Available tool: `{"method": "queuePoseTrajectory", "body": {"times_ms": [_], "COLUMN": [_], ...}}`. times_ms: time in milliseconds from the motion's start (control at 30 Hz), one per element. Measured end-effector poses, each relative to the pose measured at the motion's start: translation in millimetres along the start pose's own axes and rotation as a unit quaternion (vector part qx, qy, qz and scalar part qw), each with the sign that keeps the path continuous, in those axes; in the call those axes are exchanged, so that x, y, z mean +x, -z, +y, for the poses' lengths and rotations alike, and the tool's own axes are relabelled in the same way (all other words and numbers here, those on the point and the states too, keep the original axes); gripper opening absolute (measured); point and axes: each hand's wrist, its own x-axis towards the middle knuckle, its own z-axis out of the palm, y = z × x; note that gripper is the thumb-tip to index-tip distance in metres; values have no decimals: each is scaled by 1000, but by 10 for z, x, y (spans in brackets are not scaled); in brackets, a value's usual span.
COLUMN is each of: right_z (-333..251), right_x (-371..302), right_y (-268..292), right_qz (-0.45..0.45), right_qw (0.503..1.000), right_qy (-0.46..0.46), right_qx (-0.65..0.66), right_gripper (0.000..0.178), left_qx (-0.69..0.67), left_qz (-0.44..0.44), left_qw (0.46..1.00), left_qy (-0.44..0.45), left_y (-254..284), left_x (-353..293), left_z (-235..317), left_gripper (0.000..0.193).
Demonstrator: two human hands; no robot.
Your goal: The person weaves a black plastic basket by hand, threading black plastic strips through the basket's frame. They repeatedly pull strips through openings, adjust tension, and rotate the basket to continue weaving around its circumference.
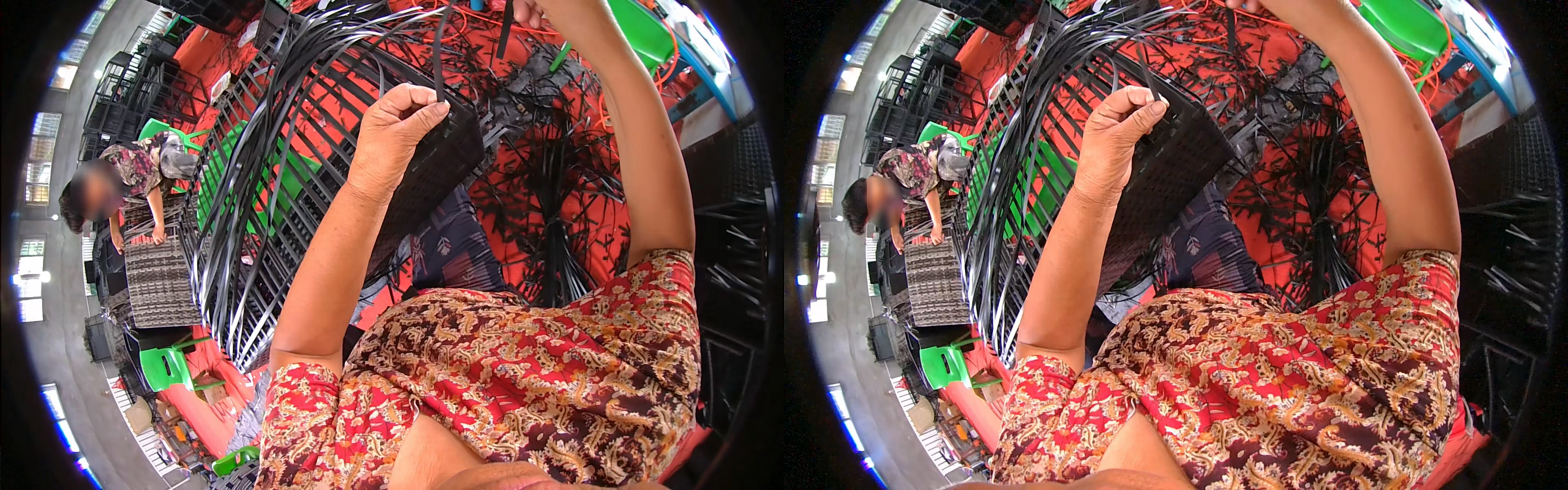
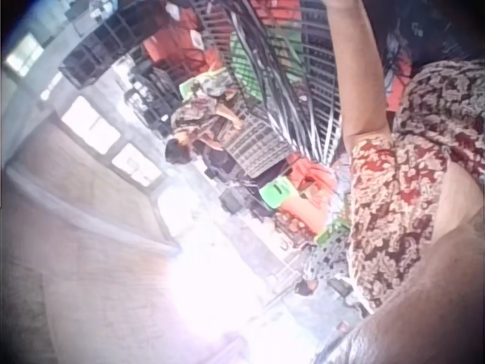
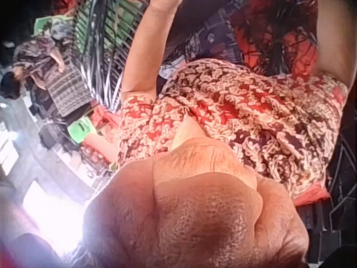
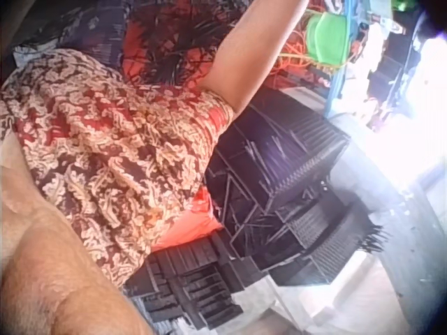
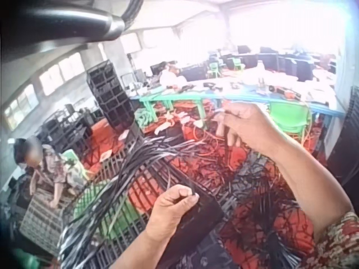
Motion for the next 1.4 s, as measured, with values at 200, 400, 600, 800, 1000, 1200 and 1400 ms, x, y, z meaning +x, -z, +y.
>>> {"method": "queuePoseTrajectory", "body": {"times_ms": [200, 400, 600, 800, 1000, 1200, 1400], "right_z": [-258, -74, -16, 18, 572, 582, 1139], "right_x": [-260, -244, -247, -283, -307, -280, -355], "right_y": [-137, -344, -394, -419, -582, -449, -259], "right_qz": [-64, -79, -80, -117, -129, -194, -239], "right_qw": [994, 995, 995, 992, 969, 969, 958], "right_qy": [86, 55, 56, 12, 193, 150, -46], "right_qx": [36, 21, 38, 44, -79, 20, 153], "right_gripper": [20, 20, 18, 11, 18, 23, 28], "left_qx": [4, 19, 22, 73, 32, 26, 13], "left_qz": [0, -8, -10, -3, -56, -85, -62], "left_qw": [1000, 999, 999, 992, 998, 996, 998], "left_qy": [-21, -28, -28, -106, -5, -12, -6], "left_y": [-22, -30, -13, 23, -10, 53, -29], "left_x": [51, 66, 65, 133, 144, 164, 181], "left_z": [-43, -37, -45, -135, -18, 8, 21], "left_gripper": [5, 4, 3, 6, 7, 8, 6]}}
